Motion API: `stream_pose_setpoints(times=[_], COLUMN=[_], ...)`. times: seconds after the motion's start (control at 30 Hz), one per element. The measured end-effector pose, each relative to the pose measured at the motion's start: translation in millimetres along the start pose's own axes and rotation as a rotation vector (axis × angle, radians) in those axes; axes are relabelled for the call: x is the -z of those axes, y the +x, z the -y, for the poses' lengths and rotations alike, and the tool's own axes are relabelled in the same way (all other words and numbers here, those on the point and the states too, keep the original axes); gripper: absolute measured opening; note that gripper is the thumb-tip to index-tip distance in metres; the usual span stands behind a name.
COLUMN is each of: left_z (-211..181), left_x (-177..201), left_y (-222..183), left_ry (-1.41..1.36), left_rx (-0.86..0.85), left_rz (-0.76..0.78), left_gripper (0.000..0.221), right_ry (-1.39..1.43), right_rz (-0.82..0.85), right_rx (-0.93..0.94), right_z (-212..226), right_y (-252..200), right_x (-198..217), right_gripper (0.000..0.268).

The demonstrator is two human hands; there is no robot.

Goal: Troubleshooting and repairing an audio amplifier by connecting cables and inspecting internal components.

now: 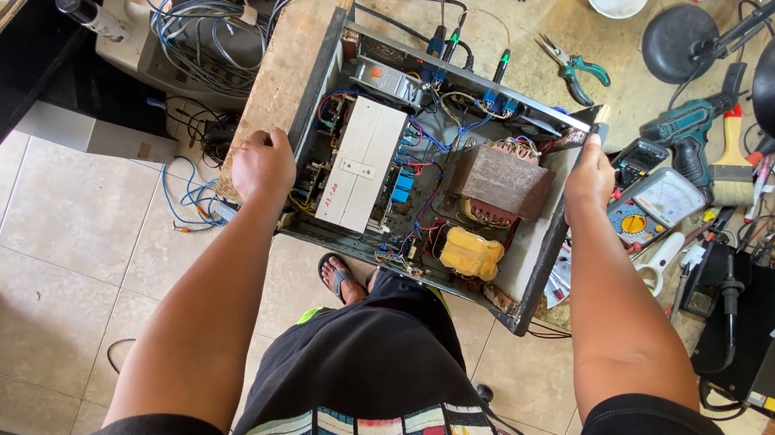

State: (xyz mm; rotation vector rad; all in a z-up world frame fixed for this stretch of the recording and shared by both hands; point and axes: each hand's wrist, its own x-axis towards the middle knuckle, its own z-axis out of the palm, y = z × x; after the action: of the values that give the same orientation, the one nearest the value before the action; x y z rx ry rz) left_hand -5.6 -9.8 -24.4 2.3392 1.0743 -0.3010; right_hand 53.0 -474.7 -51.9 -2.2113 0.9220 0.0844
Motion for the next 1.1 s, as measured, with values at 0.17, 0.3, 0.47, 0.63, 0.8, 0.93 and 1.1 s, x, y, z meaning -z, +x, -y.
stream_pose_setpoints(times=[0.17,0.3,0.47,0.63,0.8,0.93,1.1], left_z=[-3.0,0.3,-1.4,-1.7,2.4,4.7,0.6], left_x=[5.8,0.9,5.2,5.7,2.9,1.1,3.4], left_y=[-5.8,-1.0,-2.0,-3.5,3.6,6.5,2.1], left_ry=[-0.006,-0.01,-0.021,-0.028,-0.011,-0.014,-0.022], left_rx=[-0.01,-0.007,-0.013,-0.018,-0.013,-0.011,-0.016], left_rz=[0.001,-0.007,0.007,0.001,0.009,-0.001,0.004], left_gripper=[0.047,0.046,0.048,0.047,0.049,0.048,0.048], right_ry=[-0.005,-0.015,-0.02,-0.017,-0.04,-0.035,-0.025], right_rz=[0.001,0.004,-0.004,0.001,0.009,0.01,0.01], right_rx=[-0.004,-0.012,-0.027,-0.034,-0.031,-0.028,-0.032], right_z=[10.7,2.6,-0.4,2.7,2.6,1.6,5.5], right_y=[-10.5,-0.9,3.7,-0.6,-0.4,0.2,-3.9], right_x=[3.6,0.2,-2.0,-0.5,0.6,0.1,2.3], right_gripper=[0.07,0.07,0.071,0.071,0.071,0.072,0.071])
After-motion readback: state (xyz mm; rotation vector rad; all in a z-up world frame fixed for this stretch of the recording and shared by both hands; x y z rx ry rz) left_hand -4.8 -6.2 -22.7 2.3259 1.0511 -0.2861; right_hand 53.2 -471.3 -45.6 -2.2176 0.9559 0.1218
